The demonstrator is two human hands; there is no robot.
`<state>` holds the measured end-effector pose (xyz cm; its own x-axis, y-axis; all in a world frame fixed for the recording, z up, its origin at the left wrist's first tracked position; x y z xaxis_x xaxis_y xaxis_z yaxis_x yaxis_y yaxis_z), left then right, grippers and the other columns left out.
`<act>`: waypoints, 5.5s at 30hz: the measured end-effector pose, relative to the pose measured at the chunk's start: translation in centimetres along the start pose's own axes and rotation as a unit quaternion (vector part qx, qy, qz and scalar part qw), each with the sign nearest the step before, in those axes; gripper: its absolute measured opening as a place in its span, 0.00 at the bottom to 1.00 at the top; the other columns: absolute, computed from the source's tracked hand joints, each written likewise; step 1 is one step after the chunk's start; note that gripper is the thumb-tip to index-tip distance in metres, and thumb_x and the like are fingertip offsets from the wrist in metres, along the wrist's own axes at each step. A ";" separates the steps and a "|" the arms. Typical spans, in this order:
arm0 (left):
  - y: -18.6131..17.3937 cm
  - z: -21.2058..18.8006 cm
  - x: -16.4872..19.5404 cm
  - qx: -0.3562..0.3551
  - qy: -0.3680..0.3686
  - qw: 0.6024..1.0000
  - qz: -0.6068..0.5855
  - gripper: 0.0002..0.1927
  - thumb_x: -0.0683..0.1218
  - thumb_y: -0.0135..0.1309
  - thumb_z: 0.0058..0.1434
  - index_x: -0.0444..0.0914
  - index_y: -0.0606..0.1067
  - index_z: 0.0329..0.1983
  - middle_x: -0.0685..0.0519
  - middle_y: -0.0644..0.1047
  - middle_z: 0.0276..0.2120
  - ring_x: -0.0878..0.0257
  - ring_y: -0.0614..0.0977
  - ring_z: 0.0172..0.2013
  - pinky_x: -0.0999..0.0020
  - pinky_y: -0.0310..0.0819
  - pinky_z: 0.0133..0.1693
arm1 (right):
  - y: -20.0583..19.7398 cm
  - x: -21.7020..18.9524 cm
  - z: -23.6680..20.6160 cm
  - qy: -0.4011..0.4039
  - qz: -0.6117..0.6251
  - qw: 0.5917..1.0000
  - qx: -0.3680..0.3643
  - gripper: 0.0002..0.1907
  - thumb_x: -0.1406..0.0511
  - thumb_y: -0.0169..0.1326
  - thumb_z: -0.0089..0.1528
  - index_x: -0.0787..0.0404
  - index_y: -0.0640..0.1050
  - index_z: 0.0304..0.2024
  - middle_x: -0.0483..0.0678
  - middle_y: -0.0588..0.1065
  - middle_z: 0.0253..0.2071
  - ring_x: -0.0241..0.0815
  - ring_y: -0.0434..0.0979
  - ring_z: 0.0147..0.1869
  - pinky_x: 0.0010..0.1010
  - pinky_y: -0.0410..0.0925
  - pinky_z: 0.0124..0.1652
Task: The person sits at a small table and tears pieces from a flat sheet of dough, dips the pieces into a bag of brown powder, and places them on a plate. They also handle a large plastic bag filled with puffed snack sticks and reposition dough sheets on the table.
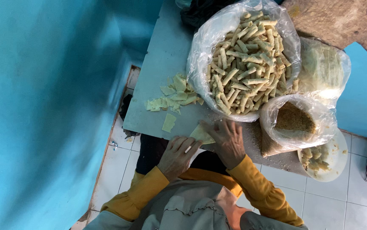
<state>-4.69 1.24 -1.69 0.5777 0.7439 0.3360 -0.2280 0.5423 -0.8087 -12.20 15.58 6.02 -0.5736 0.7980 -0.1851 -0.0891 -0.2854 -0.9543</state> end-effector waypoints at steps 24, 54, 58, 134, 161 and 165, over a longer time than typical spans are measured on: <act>-0.9 0.0 1.4 -0.002 0.023 1.000 -0.011 0.21 0.40 0.53 0.60 0.38 0.72 0.58 0.48 0.71 0.63 0.51 0.68 0.67 0.44 0.57 0.67 | -4.2 20.0 -1.7 0.126 -0.125 0.962 -0.208 0.15 0.66 0.56 0.56 0.60 0.78 0.46 0.62 0.80 0.37 0.63 0.81 0.40 0.51 0.73 0.44; -5.4 3.9 -0.5 0.005 -0.215 0.977 -0.008 0.08 0.45 0.60 0.59 0.41 0.72 0.36 0.53 0.74 0.32 0.55 0.74 0.40 0.53 0.60 0.50 | 0.4 -3.6 -1.8 -0.108 0.161 0.979 0.068 0.16 0.76 0.55 0.56 0.65 0.74 0.47 0.54 0.79 0.45 0.52 0.82 0.47 0.38 0.76 0.44; -5.0 3.8 -0.5 -0.001 -0.212 0.977 -0.009 0.08 0.45 0.60 0.60 0.41 0.72 0.36 0.53 0.74 0.32 0.55 0.74 0.39 0.53 0.60 0.50 | 0.1 -3.5 -3.5 -0.107 0.047 0.988 0.100 0.23 0.78 0.51 0.52 0.65 0.75 0.50 0.54 0.79 0.49 0.52 0.81 0.53 0.40 0.76 0.48; -4.0 4.3 -0.1 -0.027 0.081 0.996 0.029 0.09 0.44 0.55 0.61 0.37 0.76 0.43 0.53 0.74 0.42 0.59 0.76 0.47 0.59 0.67 0.55 | 0.4 -0.8 -2.8 0.049 0.350 0.935 0.012 0.26 0.78 0.47 0.66 0.68 0.58 0.66 0.57 0.76 0.48 0.46 0.82 0.49 0.33 0.77 0.49; -2.8 4.8 0.1 0.012 0.044 0.999 0.010 0.12 0.42 0.55 0.59 0.34 0.76 0.45 0.50 0.74 0.40 0.55 0.78 0.46 0.46 0.63 0.63 | 0.8 -2.9 -2.6 -0.030 0.115 0.990 0.080 0.31 0.75 0.58 0.59 0.66 0.67 0.64 0.53 0.80 0.41 0.53 0.83 0.44 0.38 0.75 0.37; -2.3 6.5 -1.3 -0.011 -0.049 0.997 -0.065 0.12 0.39 0.56 0.52 0.36 0.77 0.41 0.47 0.76 0.38 0.50 0.78 0.46 0.52 0.67 0.51 | 1.4 -0.8 -0.9 0.032 0.252 0.967 0.026 0.27 0.76 0.54 0.64 0.63 0.66 0.65 0.52 0.81 0.40 0.46 0.85 0.41 0.34 0.78 0.37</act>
<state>-10.00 1.56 2.89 0.5209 0.7034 0.4837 -0.1391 0.6290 -0.7649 -11.15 14.97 4.63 -0.5027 0.5822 -0.6390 0.1471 -0.6708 -0.7269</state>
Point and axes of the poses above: each hand's wrist, its own z-axis towards the middle knuckle, its own y-axis out of the palm, x = y × z, the point moved 6 cm from there along z, towards the middle knuckle
